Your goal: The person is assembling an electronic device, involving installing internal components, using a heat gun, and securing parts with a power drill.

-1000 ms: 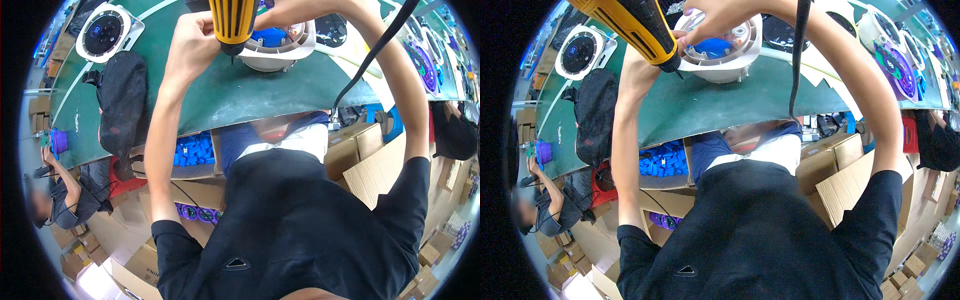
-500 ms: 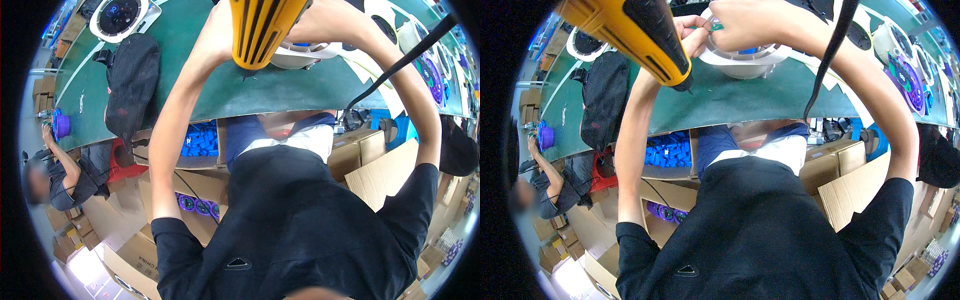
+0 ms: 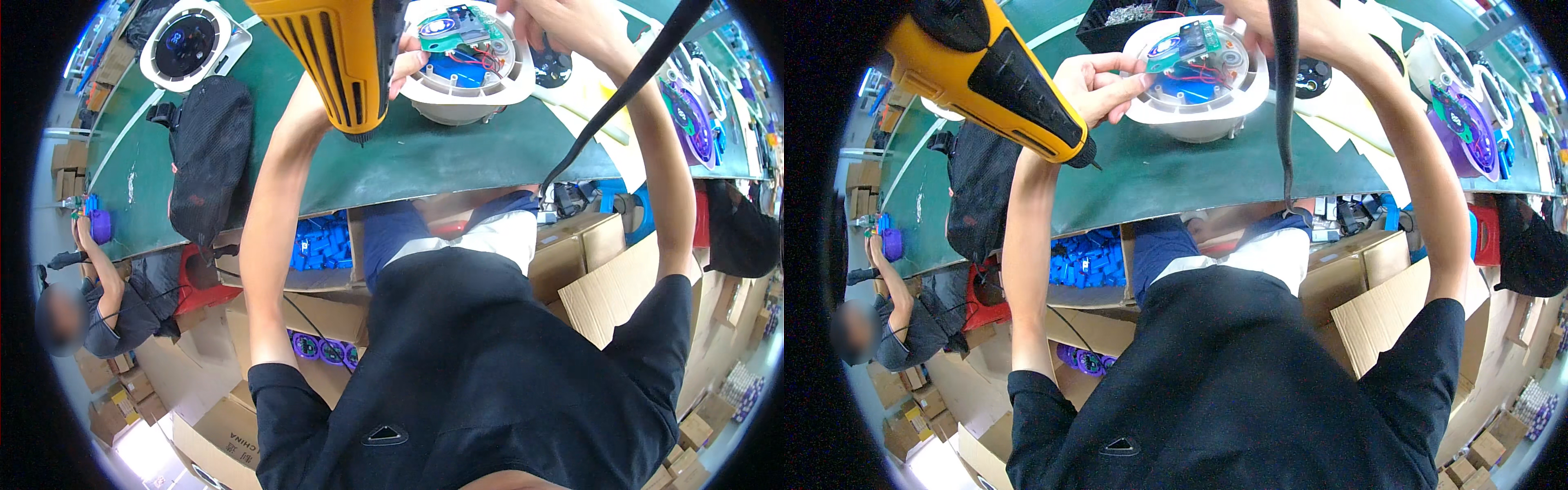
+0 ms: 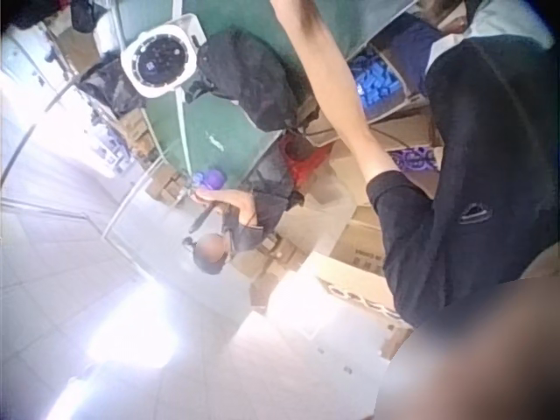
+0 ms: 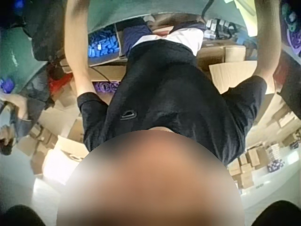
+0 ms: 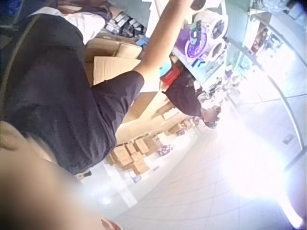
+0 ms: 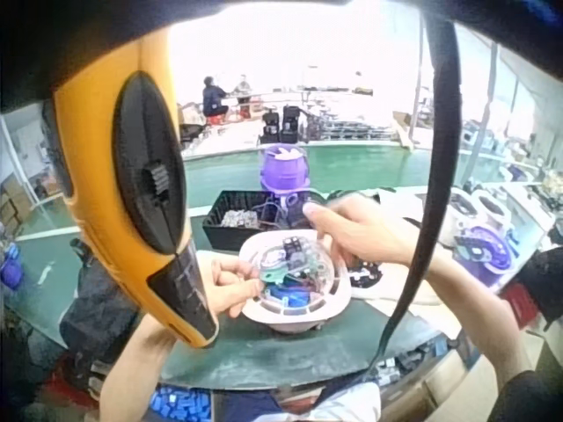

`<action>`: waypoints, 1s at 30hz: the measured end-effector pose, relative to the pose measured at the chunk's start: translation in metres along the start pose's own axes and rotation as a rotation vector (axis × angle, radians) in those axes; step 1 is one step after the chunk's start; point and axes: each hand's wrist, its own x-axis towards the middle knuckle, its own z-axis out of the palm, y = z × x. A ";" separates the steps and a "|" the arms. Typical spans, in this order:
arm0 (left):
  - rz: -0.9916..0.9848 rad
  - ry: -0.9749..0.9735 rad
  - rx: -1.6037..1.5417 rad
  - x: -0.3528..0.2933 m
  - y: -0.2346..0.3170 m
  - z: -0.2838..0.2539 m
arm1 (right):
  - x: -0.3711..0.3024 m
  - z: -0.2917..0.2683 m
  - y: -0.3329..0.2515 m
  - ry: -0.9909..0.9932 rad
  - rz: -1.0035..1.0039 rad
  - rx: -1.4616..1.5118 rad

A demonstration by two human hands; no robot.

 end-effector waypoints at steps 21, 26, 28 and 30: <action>0.137 0.089 0.077 0.001 -0.021 -0.001 | -0.013 0.003 0.015 -0.450 0.359 0.614; 0.133 0.064 0.060 0.004 -0.028 -0.002 | -0.014 0.001 0.010 -0.468 0.353 0.621; 0.138 0.057 0.047 0.005 -0.029 -0.003 | -0.015 0.001 0.010 -0.468 0.346 0.627; 0.227 0.075 0.019 0.004 -0.023 0.002 | -0.016 0.003 0.011 -0.450 0.342 0.629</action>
